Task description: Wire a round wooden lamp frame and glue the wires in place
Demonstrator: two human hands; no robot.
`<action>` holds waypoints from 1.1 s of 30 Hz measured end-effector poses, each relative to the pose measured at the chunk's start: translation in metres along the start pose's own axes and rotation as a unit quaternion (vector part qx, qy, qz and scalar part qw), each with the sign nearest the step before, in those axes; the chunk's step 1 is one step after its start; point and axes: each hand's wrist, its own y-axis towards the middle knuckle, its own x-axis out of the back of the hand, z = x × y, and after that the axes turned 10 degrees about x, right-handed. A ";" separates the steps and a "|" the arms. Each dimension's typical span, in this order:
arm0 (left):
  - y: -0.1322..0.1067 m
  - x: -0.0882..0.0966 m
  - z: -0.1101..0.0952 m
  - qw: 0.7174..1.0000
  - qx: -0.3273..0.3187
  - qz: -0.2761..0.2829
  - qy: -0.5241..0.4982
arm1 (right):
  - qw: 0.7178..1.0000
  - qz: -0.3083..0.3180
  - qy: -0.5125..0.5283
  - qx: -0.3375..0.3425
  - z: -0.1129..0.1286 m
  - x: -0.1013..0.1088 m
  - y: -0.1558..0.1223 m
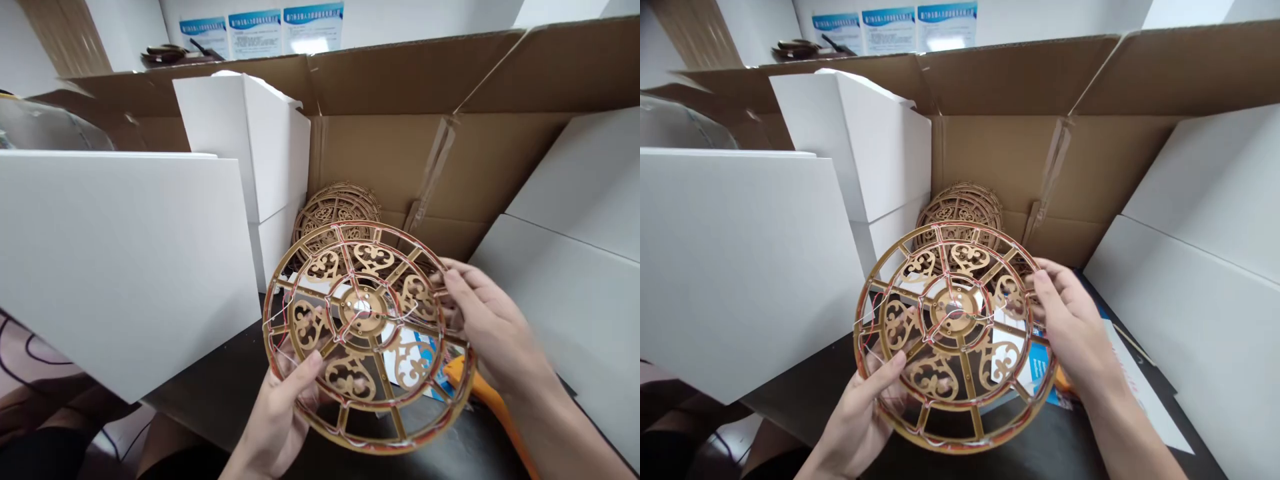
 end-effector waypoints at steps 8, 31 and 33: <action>-0.011 -0.008 -0.004 0.999 -0.009 0.010 -0.051 | 0.754 0.240 -0.331 0.515 0.061 -0.007 -0.017; -0.023 0.002 0.018 0.999 -0.025 0.029 0.035 | 0.622 0.409 -0.551 0.377 0.077 -0.051 0.008; -0.024 0.002 0.019 1.000 -0.004 0.027 0.013 | 0.612 0.393 -0.562 0.395 0.077 -0.056 0.005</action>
